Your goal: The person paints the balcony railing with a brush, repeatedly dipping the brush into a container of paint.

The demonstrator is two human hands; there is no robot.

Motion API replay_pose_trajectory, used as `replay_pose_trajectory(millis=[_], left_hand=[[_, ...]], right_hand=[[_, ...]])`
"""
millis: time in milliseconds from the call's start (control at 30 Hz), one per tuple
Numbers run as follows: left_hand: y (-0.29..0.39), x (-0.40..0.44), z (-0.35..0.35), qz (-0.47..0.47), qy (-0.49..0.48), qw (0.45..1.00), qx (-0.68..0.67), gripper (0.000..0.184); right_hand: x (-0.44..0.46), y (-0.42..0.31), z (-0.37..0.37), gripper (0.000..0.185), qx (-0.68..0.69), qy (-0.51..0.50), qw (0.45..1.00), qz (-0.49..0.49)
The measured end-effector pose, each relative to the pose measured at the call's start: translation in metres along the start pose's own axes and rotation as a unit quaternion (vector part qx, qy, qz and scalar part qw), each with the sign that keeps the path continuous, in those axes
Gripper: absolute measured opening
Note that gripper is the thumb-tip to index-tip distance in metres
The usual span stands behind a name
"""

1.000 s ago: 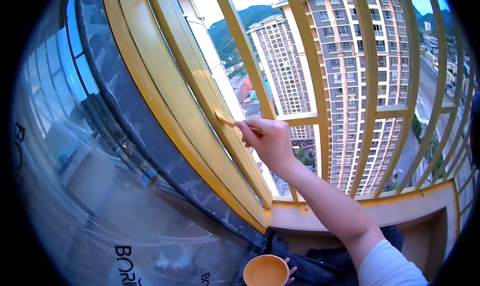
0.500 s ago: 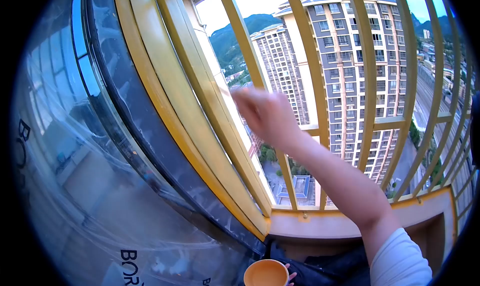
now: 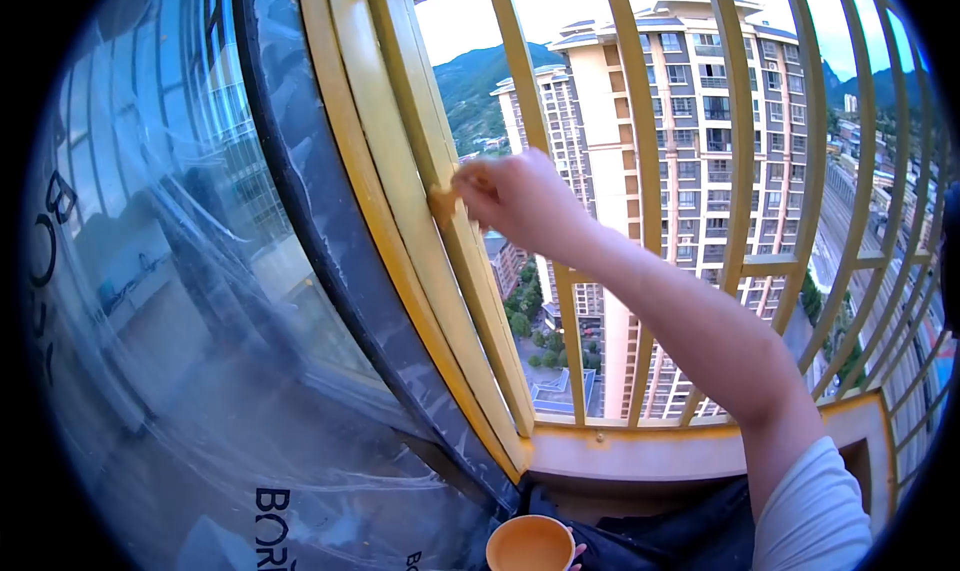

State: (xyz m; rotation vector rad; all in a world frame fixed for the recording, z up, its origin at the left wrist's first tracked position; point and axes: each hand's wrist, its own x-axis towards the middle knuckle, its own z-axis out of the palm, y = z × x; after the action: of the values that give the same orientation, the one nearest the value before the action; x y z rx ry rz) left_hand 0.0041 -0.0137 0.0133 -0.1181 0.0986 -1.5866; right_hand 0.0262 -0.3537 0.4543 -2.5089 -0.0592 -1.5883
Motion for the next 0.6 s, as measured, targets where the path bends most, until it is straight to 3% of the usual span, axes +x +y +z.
replay_pose_trajectory(millis=[67,133,200,233,300,367,400,433,500,533,600], left_hand=[[0.002,-0.001,0.002,-0.007,0.01,1.0,-0.025,0.086],[0.002,-0.002,0.003,-0.014,0.023,0.998,-0.05,0.086],[0.002,-0.001,0.003,-0.01,-0.012,1.0,-0.007,0.085],[0.004,0.0,-0.004,-0.012,-0.017,1.0,-0.009,0.085],[0.012,0.001,-0.023,0.03,0.022,0.964,0.263,0.083],[0.011,0.001,-0.017,0.026,0.006,0.96,0.28,0.082],[0.01,-0.002,-0.013,0.025,-0.003,0.954,0.299,0.082],[0.01,-0.005,-0.009,0.025,-0.012,0.947,0.319,0.082],[0.009,-0.008,-0.005,0.028,-0.028,0.933,0.358,0.081],[0.01,-0.008,-0.007,0.028,-0.03,0.933,0.357,0.081],[0.014,-0.007,-0.015,0.022,-0.014,0.951,0.308,0.077]], right_hand=[[0.035,-0.003,-0.008,0.024,-0.16,0.053,0.983,-0.077],[0.072,-0.024,-0.033,0.013,-0.292,0.101,0.938,-0.158],[0.105,-0.033,-0.049,0.009,-0.369,0.142,0.878,-0.269],[0.107,-0.033,-0.046,0.009,-0.371,0.14,0.876,-0.273],[0.106,-0.032,-0.042,0.01,-0.447,0.016,0.858,-0.253],[0.074,-0.045,-0.038,0.01,-0.489,-0.168,0.837,-0.18],[0.054,-0.037,-0.027,0.01,-0.433,-0.223,0.861,-0.147],[0.03,-0.028,-0.021,0.01,-0.346,-0.245,0.89,-0.17],[0.004,-0.036,-0.018,0.019,-0.212,-0.312,0.921,-0.099],[0.007,-0.054,-0.023,0.021,-0.199,-0.36,0.912,0.004],[0.021,-0.02,-0.013,0.021,-0.26,-0.258,0.927,-0.081]])
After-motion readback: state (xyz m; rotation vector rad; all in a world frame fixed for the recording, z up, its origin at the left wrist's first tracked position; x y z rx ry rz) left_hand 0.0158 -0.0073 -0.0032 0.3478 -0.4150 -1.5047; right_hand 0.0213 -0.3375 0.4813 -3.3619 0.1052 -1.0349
